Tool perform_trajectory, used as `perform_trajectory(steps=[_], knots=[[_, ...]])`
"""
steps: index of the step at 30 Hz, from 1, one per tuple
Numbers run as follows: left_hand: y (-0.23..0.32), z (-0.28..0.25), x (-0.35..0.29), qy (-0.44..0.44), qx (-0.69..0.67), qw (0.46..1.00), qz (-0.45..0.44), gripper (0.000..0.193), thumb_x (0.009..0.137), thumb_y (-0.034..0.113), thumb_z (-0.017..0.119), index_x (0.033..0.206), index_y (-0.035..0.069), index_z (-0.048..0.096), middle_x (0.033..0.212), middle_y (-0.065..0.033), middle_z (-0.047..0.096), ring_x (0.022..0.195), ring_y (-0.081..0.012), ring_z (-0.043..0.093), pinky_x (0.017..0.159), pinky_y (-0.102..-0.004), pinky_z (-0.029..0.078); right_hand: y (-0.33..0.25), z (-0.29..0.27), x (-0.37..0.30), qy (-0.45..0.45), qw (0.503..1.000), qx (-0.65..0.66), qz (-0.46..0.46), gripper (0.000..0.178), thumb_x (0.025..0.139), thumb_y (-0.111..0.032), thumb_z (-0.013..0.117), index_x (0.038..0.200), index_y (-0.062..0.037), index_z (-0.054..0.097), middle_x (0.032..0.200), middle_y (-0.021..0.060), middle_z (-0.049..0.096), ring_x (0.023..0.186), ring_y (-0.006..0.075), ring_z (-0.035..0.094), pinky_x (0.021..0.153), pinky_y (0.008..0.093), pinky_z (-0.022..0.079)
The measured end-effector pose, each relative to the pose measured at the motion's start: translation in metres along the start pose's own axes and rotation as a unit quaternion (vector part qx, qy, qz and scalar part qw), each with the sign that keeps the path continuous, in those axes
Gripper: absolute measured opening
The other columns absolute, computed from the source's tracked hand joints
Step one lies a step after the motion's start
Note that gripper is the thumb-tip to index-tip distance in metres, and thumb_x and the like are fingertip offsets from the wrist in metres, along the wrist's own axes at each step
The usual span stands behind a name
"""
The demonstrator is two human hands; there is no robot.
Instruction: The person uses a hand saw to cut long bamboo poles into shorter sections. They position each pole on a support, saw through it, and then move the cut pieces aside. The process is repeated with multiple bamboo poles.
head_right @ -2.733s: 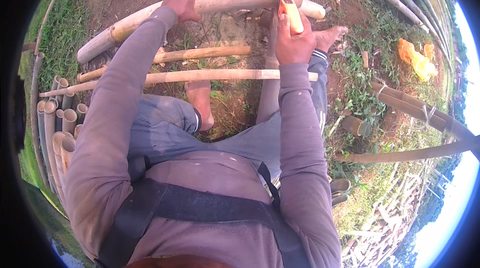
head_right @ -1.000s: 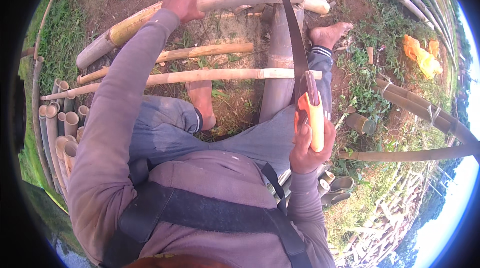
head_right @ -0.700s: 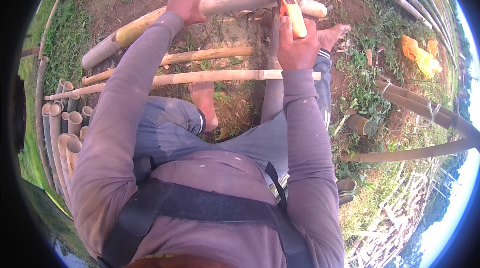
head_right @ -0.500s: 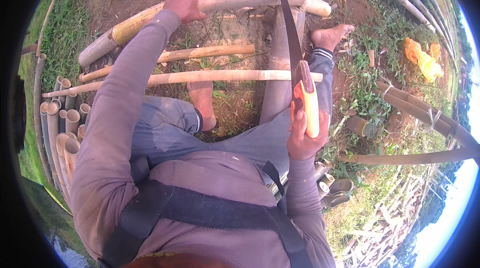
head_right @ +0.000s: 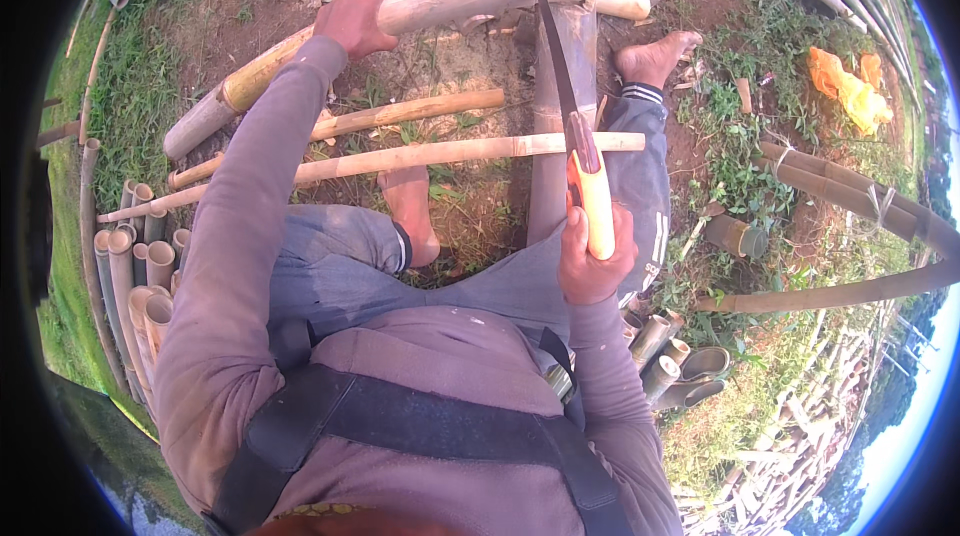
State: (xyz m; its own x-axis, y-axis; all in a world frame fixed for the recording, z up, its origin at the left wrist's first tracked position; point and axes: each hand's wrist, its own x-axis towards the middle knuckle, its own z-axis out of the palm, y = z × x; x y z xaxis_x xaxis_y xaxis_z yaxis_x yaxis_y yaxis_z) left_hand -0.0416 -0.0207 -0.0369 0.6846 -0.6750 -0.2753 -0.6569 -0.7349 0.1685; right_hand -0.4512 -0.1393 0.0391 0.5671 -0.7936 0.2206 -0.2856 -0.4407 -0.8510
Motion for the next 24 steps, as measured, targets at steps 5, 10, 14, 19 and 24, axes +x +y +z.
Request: perform_trajectory(steps=[5,10,14,19,24], knots=[[-0.015,-0.004,0.014,0.034,0.012,0.999,0.028,0.091,0.075,0.046,0.085,0.152,0.016,0.049,0.117,-0.015,0.075,0.107,-0.033,0.073,0.097,-0.0468,0.06,0.001,0.009,0.008,0.021,0.998,-0.041,-0.035,0.018,0.095,-0.008,0.076,0.106,0.0029,0.065,0.089,0.0094,0.075,0.073,0.0125,0.07,0.068,0.0276,0.054],[-0.002,-0.008,-0.014,0.017,0.037,0.999,-0.007,0.092,0.074,0.052,0.084,0.153,0.019,0.049,0.121,-0.0124,0.074,0.112,-0.0337,0.072,0.098,-0.0468,0.059,-0.029,-0.044,-0.019,0.009,1.0,0.02,-0.013,0.021,0.098,-0.012,0.073,0.11,0.0033,0.065,0.081,0.0048,0.067,0.062,0.0093,0.061,0.057,0.0254,0.047],[0.01,-0.027,-0.027,0.005,0.018,1.0,0.003,0.088,0.072,0.049,0.085,0.148,0.018,0.052,0.12,-0.0134,0.074,0.112,-0.0345,0.071,0.098,-0.0472,0.058,-0.015,-0.055,-0.047,0.035,0.999,0.03,-0.019,0.024,0.101,-0.015,0.071,0.112,0.0041,0.063,0.077,0.003,0.063,0.059,0.0071,0.057,0.054,0.0231,0.045],[0.008,-0.02,-0.036,0.009,-0.011,1.0,0.021,0.089,0.068,0.043,0.086,0.146,0.014,0.055,0.119,-0.018,0.074,0.111,-0.0381,0.071,0.099,-0.0478,0.055,-0.014,-0.066,-0.059,0.025,0.996,0.07,0.041,0.026,0.095,-0.013,0.077,0.112,0.0041,0.067,0.096,0.01,0.072,0.079,0.0132,0.067,0.072,0.028,0.053],[0.02,-0.014,-0.045,0.024,0.002,1.0,0.001,0.087,0.069,0.041,0.087,0.145,0.014,0.054,0.126,-0.0148,0.071,0.115,-0.0352,0.069,0.1,-0.0474,0.055,-0.046,-0.065,-0.056,0.01,0.993,-0.062,-0.097,0.029,0.093,-0.008,0.078,0.115,0.004,0.064,0.09,0.0106,0.072,0.075,0.0144,0.069,0.069,0.0292,0.055]])
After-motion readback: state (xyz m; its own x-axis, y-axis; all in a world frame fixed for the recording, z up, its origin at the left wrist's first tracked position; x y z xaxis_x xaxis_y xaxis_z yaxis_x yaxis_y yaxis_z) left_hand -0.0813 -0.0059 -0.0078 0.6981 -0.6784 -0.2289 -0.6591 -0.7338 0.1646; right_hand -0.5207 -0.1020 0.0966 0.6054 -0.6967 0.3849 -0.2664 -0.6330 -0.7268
